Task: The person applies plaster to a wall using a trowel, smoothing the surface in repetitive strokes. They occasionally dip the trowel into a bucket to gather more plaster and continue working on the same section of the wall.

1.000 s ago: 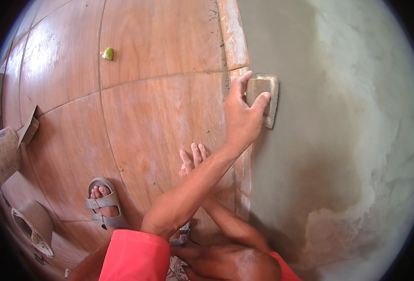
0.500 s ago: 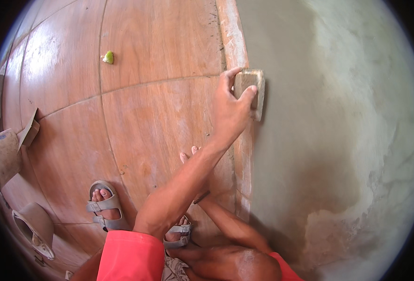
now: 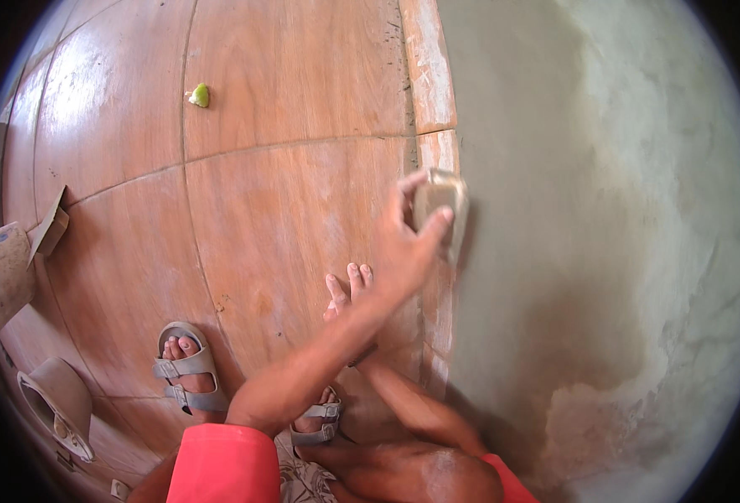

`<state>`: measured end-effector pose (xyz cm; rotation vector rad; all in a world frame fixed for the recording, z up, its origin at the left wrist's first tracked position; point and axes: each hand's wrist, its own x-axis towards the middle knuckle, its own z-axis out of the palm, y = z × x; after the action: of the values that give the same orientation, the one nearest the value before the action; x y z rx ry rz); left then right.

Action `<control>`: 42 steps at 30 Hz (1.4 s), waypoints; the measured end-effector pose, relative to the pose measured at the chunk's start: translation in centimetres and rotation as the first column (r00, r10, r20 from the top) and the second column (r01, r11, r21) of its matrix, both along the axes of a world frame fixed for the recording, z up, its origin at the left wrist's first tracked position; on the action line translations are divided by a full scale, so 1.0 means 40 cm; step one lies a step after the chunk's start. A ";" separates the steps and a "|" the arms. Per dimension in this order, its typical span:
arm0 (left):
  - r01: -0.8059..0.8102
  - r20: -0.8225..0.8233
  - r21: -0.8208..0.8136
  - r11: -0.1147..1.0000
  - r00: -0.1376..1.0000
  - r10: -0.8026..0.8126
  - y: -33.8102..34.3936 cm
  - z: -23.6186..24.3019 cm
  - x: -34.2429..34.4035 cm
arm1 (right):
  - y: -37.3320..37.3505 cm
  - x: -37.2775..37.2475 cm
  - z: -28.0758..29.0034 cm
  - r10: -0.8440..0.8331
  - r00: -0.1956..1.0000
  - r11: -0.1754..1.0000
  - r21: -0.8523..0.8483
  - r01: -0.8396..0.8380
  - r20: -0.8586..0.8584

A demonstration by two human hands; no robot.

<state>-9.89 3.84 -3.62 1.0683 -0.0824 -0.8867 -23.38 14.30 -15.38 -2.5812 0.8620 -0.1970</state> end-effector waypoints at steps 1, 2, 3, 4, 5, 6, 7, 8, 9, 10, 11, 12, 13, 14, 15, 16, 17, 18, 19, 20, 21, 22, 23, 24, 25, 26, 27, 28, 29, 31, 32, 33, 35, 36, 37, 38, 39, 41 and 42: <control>0.030 0.035 0.039 0.999 0.999 -0.032 -0.053 -0.009 0.053 | -0.018 -0.007 0.016 -0.005 1.000 1.000 -0.016 0.005 -0.001; 0.033 0.074 0.062 0.998 0.997 -0.037 -0.090 -0.016 0.094 | -0.023 0.001 0.027 -0.001 1.000 1.000 -0.017 0.002 0.013; 0.032 0.113 0.083 0.996 0.993 -0.042 -0.126 -0.021 0.137 | -0.024 0.006 0.021 -0.009 0.999 1.000 -0.026 0.010 0.040; 0.007 0.159 0.106 0.994 0.987 -0.024 -0.139 -0.054 0.168 | 0.004 0.027 -0.003 -0.012 0.996 1.000 0.004 0.012 0.087; -0.007 0.179 0.094 0.996 0.984 -0.010 -0.161 -0.056 0.167 | 0.001 0.027 0.013 -0.007 0.997 1.000 0.008 0.006 0.072; -0.008 0.207 0.088 0.996 0.978 -0.011 -0.174 -0.053 0.154 | 0.010 0.013 -0.005 -0.017 0.999 0.999 0.052 0.015 0.038; -0.011 0.236 0.085 0.996 0.972 -0.010 -0.187 -0.048 0.140 | 0.021 0.008 -0.016 -0.026 1.000 0.995 0.096 0.025 0.006; -0.002 0.247 0.046 0.999 0.969 -0.010 -0.221 -0.014 0.110 | 0.029 -0.062 -0.081 -0.060 0.996 0.988 0.140 0.069 -0.067; -0.051 0.291 0.045 0.998 0.956 0.036 -0.218 0.000 0.083 | 0.030 -0.069 -0.086 -0.052 0.996 0.992 0.112 0.059 -0.070; -0.103 0.336 0.043 0.994 0.938 0.082 -0.199 0.017 0.047 | 0.030 -0.076 -0.091 -0.040 0.997 0.995 0.084 0.046 -0.072; 0.004 0.282 0.012 1.000 0.959 -0.008 -0.145 0.032 0.019 | 0.007 -0.009 -0.020 0.021 1.000 0.999 -0.034 -0.022 -0.011; 0.112 0.212 -0.064 0.992 0.973 -0.096 -0.098 0.088 -0.024 | -0.029 0.019 0.039 0.085 0.996 0.978 -0.191 -0.079 0.022; 0.163 0.356 -0.113 0.980 0.928 -0.113 -0.040 0.136 -0.068 | -0.032 0.017 0.038 0.066 0.998 0.981 -0.182 -0.062 0.019; 0.210 0.490 -0.146 0.967 0.864 -0.113 -0.003 0.155 -0.090 | -0.029 0.017 0.031 0.056 0.998 0.985 -0.165 -0.053 0.013; 0.169 0.443 -0.124 0.978 0.891 -0.097 0.001 0.144 -0.084 | -0.028 0.013 0.025 0.045 0.999 0.988 -0.148 -0.044 0.005; 0.130 0.394 -0.102 0.986 0.916 -0.080 0.004 0.122 -0.073 | -0.031 0.004 0.022 0.071 0.997 0.989 -0.130 -0.069 0.008; 0.094 0.349 -0.074 0.993 0.935 -0.062 0.009 0.099 -0.060 | -0.025 0.005 0.018 0.064 0.998 0.995 -0.073 -0.064 -0.002; 0.024 0.136 -0.117 0.993 0.991 -0.008 -0.022 0.046 -0.030 | -0.015 0.002 0.009 0.054 0.998 0.998 -0.018 -0.054 -0.016; -0.046 -0.086 -0.143 0.989 0.996 0.034 -0.074 -0.009 0.015 | -0.011 -0.007 0.004 0.038 0.999 0.999 0.038 -0.036 -0.032; 0.002 -0.064 -0.050 0.999 0.998 -0.005 -0.106 -0.023 0.073 | -0.012 -0.006 0.007 0.015 1.000 0.999 0.046 -0.015 -0.005; 0.043 -0.042 0.046 0.998 0.998 -0.041 -0.129 -0.022 0.125 | -0.009 0.004 0.018 -0.004 1.000 0.998 0.056 0.002 0.026; 0.044 0.031 0.043 0.998 0.998 -0.046 -0.149 -0.015 0.156 | -0.005 0.019 0.029 -0.018 0.998 0.998 0.068 0.014 0.059; 0.053 0.093 0.031 0.998 0.994 -0.055 -0.176 0.000 0.169 | -0.021 0.003 0.005 0.068 0.997 0.996 -0.052 -0.066 0.036; 0.060 0.157 0.020 0.998 0.986 -0.063 -0.195 0.020 0.170 | -0.037 -0.010 -0.020 0.147 0.989 0.973 -0.179 -0.143 0.010; 0.028 0.279 0.033 0.999 0.960 -0.036 -0.203 0.043 0.143 | -0.053 -0.029 -0.048 0.212 0.977 0.930 -0.303 -0.208 -0.020; -0.011 0.399 0.062 0.998 0.917 -0.015 -0.188 0.055 0.102 | -0.028 -0.008 -0.020 0.150 0.988 0.980 -0.129 -0.154 -0.044; 0.008 0.438 0.041 0.999 0.899 -0.025 -0.136 0.082 0.029 | -0.006 0.013 0.012 0.094 0.992 0.995 0.049 -0.091 -0.079; 0.041 0.468 -0.010 0.999 0.883 -0.032 -0.070 0.134 -0.059 | -0.023 0.040 0.062 0.055 0.998 0.989 -0.139 -0.050 0.036; 0.047 0.516 -0.069 0.996 0.856 -0.005 -0.021 0.162 -0.129 | -0.031 0.037 0.060 0.039 0.998 0.988 -0.151 -0.033 0.041; 0.282 0.477 -0.195 0.939 0.864 -0.161 0.096 0.194 -0.220 | -0.028 0.033 0.041 0.019 0.998 0.989 -0.148 -0.009 0.065; 0.389 0.479 -0.234 0.891 0.844 -0.243 0.140 0.197 -0.227 | -0.023 0.044 0.046 0.019 0.996 0.992 -0.124 -0.008 0.091; 0.315 0.471 -0.158 0.936 0.857 -0.209 0.152 0.173 -0.218 | -0.023 0.043 0.049 0.029 0.997 0.994 -0.111 -0.021 0.073; 0.169 0.461 -0.007 0.986 0.875 -0.147 0.143 0.096 -0.175 | -0.029 0.034 0.052 0.039 0.999 0.995 -0.092 -0.035 0.035; 0.137 0.336 0.116 0.984 0.926 -0.169 0.117 0.045 -0.138 | -0.025 0.018 0.041 0.011 0.998 0.998 -0.059 -0.007 0.059; 0.118 0.079 0.075 0.990 0.989 -0.123 0.077 0.009 -0.104 | -0.021 0.003 0.022 -0.018 0.996 0.999 -0.030 0.020 0.087; 0.077 -0.170 0.065 0.995 0.983 -0.065 0.049 -0.030 -0.065 | -0.008 0.014 0.007 -0.038 0.990 0.999 0.021 0.036 0.134; 0.038 0.000 0.140 0.989 0.999 -0.039 0.022 -0.080 -0.051 | -0.002 0.019 -0.003 -0.020 0.990 1.000 0.009 0.019 0.138; -0.002 0.173 0.174 0.985 0.985 -0.028 -0.008 -0.109 -0.049 | -0.017 0.024 0.007 0.019 0.989 1.000 -0.023 -0.016 0.145; 0.004 0.181 0.153 0.988 0.983 -0.032 -0.021 -0.100 -0.057 | -0.020 0.026 0.020 0.039 0.987 0.999 -0.030 -0.035 0.154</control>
<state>-12.18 2.98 -7.62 1.2930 -0.1804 -0.8185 -22.34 13.50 -14.57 -2.5647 0.7598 -0.3952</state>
